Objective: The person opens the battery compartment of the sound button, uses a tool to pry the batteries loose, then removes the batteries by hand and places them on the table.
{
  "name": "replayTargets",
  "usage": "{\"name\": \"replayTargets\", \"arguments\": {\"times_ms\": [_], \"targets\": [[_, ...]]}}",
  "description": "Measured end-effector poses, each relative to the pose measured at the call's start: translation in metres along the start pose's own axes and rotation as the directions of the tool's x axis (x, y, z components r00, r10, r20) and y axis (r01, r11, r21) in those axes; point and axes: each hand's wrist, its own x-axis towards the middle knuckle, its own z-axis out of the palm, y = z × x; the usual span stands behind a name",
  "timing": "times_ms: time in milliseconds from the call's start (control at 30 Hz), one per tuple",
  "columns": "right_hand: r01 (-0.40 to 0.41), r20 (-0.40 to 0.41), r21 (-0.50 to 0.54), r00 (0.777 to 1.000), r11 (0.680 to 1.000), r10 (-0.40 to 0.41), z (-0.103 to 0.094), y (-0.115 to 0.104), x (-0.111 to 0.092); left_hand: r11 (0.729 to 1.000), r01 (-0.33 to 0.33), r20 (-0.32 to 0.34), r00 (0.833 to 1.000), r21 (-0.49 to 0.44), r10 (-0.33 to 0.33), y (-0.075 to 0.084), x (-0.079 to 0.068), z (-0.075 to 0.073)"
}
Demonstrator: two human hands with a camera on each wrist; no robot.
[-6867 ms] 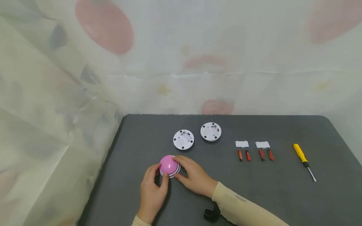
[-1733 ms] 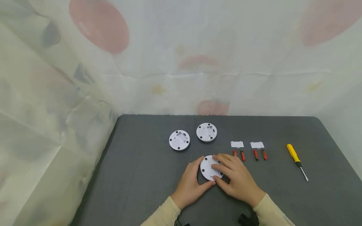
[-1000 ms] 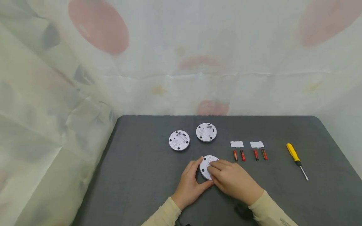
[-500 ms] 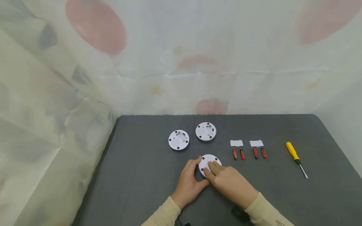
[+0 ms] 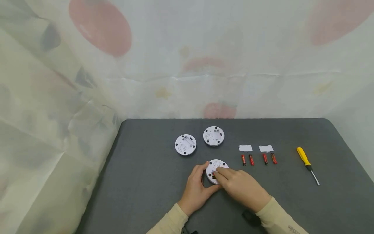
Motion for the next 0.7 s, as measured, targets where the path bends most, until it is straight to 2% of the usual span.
{"name": "replayTargets", "arguments": {"times_ms": [333,567,700], "targets": [[-0.096,0.067,0.018,0.993,0.995,0.095,-0.007,0.004,-0.009,0.997,0.078,0.034,0.996,-0.019,-0.077,0.001,0.000,-0.002],[-0.166,0.025,0.085,0.986,0.983,0.164,-0.011,0.013,-0.016,0.994,0.113,0.052,0.992,-0.011,-0.112,0.003,0.000,-0.003],[-0.202,-0.046,0.096,0.977,0.975,0.207,-0.011,0.019,-0.025,0.992,0.124,0.050,0.991,-0.017,-0.123,0.003,0.000,-0.002]]}}
